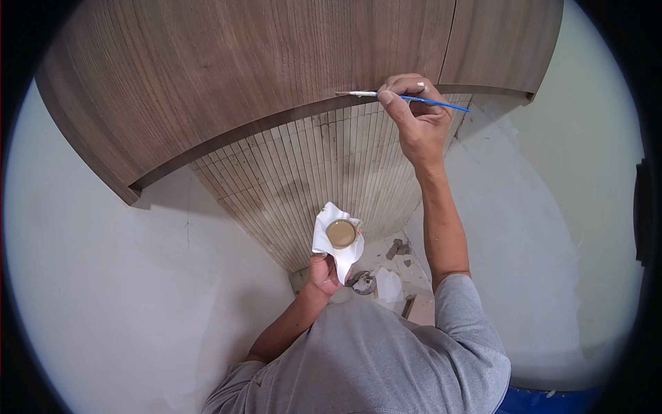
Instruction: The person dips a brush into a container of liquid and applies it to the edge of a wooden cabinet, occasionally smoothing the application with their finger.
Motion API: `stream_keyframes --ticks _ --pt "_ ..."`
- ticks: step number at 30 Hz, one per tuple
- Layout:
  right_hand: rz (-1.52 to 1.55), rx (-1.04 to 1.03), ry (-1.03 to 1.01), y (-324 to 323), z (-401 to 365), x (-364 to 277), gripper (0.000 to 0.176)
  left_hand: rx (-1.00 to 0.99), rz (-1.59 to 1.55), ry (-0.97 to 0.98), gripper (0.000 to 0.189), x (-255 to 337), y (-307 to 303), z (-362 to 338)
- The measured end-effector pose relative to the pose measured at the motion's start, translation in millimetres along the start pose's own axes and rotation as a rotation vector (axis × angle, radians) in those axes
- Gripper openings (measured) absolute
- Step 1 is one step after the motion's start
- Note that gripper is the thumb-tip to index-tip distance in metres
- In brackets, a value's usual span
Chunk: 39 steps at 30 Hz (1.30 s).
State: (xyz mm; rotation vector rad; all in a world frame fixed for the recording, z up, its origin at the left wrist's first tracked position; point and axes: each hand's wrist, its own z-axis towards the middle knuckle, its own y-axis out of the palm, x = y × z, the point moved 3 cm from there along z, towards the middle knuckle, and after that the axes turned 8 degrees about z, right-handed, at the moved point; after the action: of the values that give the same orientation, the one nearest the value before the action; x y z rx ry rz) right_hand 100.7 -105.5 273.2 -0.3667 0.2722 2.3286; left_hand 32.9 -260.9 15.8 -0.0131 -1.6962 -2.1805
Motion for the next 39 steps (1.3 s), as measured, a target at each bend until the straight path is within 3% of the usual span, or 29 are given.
stream_keyframes --ticks 10,13,16,24,33,39 --pt "0.086 0.07 0.068 4 1 -3 0.009 -0.001 -0.015 -0.001 0.06 0 -2 0" --pt "0.026 0.039 0.028 3 1 0 0.01 0.102 0.022 0.023 0.072 -2 -9 0" --pt "-0.015 -0.013 0.002 -2 1 2 0.01 0.078 0.014 0.027 0.073 -2 -7 0" --pt "0.092 0.091 0.097 1 2 -3 0.009 0.066 0.026 0.038 0.069 -1 -8 0" --pt "0.004 -0.036 0.063 -7 1 -1 0.009 0.062 -0.041 -0.006 0.062 -2 -16 -1" --pt "0.046 0.071 0.087 -4 2 -5 0.008 0.055 -0.048 -0.014 0.057 -4 -26 -1"
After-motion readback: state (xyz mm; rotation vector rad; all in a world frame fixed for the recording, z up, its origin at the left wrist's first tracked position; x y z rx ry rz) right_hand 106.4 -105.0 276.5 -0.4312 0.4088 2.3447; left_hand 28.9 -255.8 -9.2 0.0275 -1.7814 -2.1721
